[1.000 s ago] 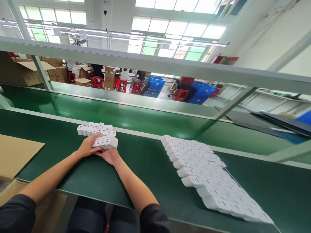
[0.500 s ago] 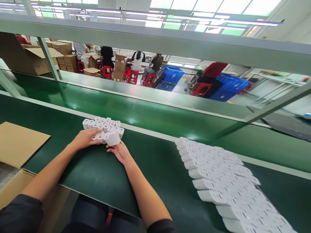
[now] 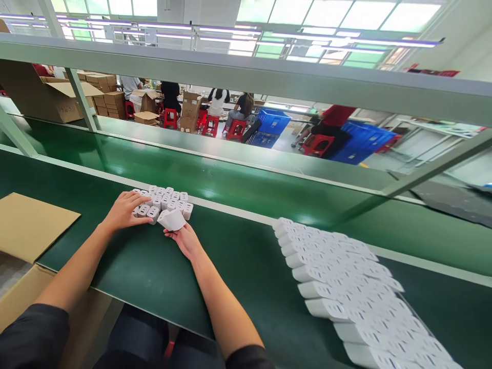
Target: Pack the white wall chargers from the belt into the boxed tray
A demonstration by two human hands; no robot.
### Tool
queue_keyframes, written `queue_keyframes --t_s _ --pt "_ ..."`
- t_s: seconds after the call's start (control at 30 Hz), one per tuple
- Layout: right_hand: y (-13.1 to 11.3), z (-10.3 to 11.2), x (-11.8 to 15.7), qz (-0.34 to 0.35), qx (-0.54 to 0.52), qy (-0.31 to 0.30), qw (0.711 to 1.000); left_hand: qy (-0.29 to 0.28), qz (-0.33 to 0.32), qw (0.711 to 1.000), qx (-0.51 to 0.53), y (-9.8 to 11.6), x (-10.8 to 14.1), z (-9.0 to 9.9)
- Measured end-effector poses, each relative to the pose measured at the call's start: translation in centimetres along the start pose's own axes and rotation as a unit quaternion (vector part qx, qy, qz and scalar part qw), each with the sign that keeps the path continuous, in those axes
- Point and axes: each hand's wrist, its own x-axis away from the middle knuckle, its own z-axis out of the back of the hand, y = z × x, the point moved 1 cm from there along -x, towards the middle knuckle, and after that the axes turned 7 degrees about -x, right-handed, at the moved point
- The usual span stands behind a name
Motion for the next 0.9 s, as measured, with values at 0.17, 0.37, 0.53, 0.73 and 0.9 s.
queue_keyframes --t_s 0.17,0.37,0.53,0.73,0.9 --pt "0.2 -0.3 -0.1 -0.002 0.016 -0.024 1.0 0.029 -0.103 0.992 0.073 3.3 0.0 -1.1" --pt "-1.4 0.5 -0.2 0.011 0.215 -0.004 0.977 0.025 -0.087 0.995 0.053 3.8 -0.1 -3.1" --pt "-3.1 2.1 -0.3 0.057 0.296 0.04 0.952 0.011 -0.077 0.997 0.01 3.4 -0.3 -3.4" --pt "-3.7 1.5 0.7 -0.01 0.243 -0.055 0.968 -0.006 -0.064 0.998 -0.011 3.4 -0.2 -3.6" --pt "-4.1 1.0 1.5 -0.057 0.221 -0.122 0.966 -0.002 -0.044 0.999 -0.009 2.8 -0.2 -2.9"
